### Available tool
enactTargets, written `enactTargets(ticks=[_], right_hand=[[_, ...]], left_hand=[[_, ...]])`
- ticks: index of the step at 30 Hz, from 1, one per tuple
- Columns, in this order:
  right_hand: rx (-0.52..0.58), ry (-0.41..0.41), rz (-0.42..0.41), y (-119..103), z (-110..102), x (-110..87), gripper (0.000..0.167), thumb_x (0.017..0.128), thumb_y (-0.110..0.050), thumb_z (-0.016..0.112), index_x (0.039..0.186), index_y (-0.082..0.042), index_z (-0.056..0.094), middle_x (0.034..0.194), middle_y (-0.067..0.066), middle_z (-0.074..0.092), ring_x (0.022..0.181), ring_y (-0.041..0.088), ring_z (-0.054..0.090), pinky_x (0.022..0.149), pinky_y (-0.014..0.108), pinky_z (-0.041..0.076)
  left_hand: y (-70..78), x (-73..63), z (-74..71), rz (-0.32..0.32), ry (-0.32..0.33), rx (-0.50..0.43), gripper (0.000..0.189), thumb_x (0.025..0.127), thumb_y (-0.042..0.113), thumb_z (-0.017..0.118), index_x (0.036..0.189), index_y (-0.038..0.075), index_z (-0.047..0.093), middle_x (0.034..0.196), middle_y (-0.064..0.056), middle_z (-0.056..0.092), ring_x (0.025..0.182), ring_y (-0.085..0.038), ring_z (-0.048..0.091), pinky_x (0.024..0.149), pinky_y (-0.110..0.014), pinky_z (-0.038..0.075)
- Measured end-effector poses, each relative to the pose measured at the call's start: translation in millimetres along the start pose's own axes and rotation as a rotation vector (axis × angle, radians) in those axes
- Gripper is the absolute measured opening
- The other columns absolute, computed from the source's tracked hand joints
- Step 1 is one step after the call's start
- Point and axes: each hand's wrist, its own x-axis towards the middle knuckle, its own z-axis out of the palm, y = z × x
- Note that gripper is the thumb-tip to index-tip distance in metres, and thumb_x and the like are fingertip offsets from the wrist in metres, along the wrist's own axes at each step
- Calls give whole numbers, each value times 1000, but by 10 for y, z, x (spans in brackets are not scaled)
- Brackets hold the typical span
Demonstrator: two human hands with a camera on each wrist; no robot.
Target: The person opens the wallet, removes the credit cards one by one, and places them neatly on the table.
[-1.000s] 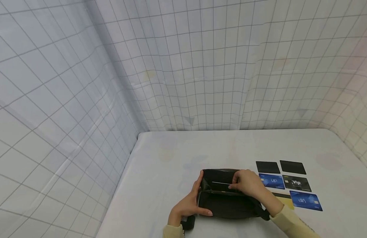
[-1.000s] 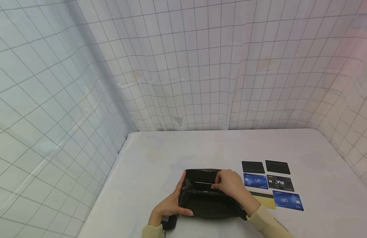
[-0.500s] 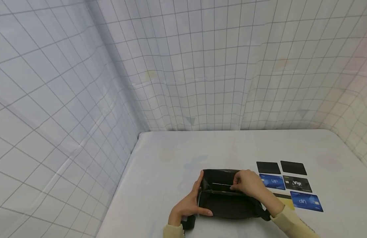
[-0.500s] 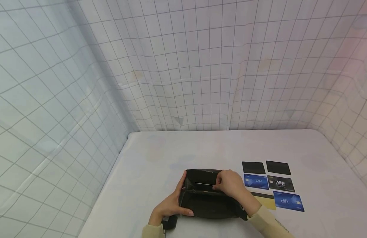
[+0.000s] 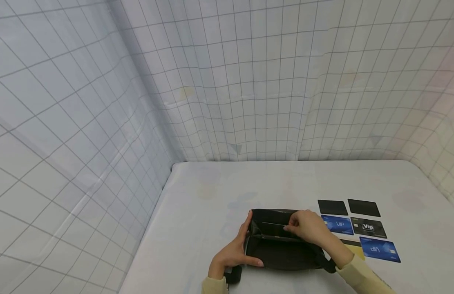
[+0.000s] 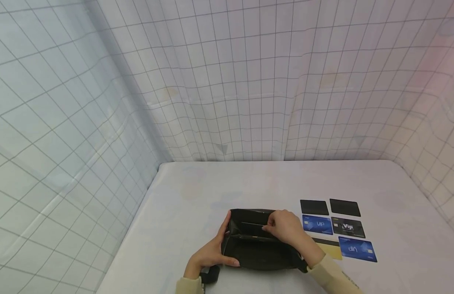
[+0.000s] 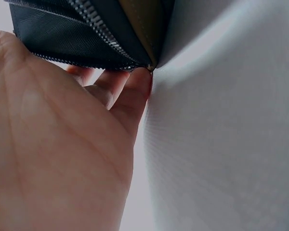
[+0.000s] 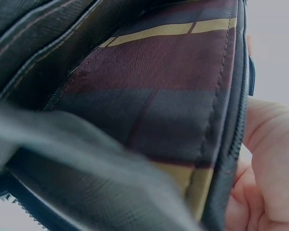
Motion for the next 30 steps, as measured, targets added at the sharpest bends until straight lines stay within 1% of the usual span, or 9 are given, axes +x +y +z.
enactTargets(ticks=[3, 7, 15, 21, 26, 30], right_hand=[[-7, 5, -8, 22, 13, 5, 21, 84, -26, 73, 66, -19, 65, 57, -12, 52, 50, 6, 46, 49, 28, 40], [-10, 20, -23, 52, 28, 13, 19, 85, -27, 73, 69, -20, 65, 58, -14, 52, 50, 5, 46, 48, 27, 40], [25, 23, -76, 87, 18, 3, 16, 86, -31, 71, 73, -23, 67, 62, -16, 55, 53, 2, 47, 50, 26, 40], [46, 32, -85, 95, 10, 1, 17, 87, -37, 69, 75, -25, 67, 62, -17, 53, 52, 3, 44, 48, 26, 38], [67, 33, -84, 96, 10, -13, 19, 88, -40, 67, 75, -26, 65, 61, -17, 51, 52, 3, 43, 48, 25, 37], [107, 35, -88, 95, 10, -18, 21, 89, -39, 65, 75, -24, 64, 60, -15, 51, 50, 3, 45, 48, 25, 38]], left_hand=[[10, 3, -2, 4, 1, 12, 124, 74, 36, 83, 148, 40, -16, 155, 7, -15, 142, -24, -1, 107, -53, 22], [9, 6, -3, 6, 4, 21, 125, 73, 36, 83, 149, 40, -16, 155, 7, -15, 142, -24, 0, 106, -55, 23], [18, -1, -9, -6, -11, 1, 122, 76, 40, 80, 148, 41, -18, 155, 7, -18, 141, -25, -2, 105, -56, 22], [31, 2, -13, 9, -12, -1, 122, 76, 40, 80, 148, 39, -18, 155, 4, -16, 142, -25, -2, 106, -55, 21], [42, -6, -14, -2, -12, -3, 122, 75, 41, 80, 148, 39, -18, 155, 5, -18, 142, -25, -2, 108, -52, 20], [38, -8, -11, -6, -13, -1, 122, 76, 40, 80, 148, 39, -18, 155, 5, -18, 142, -25, -3, 108, -50, 20]])
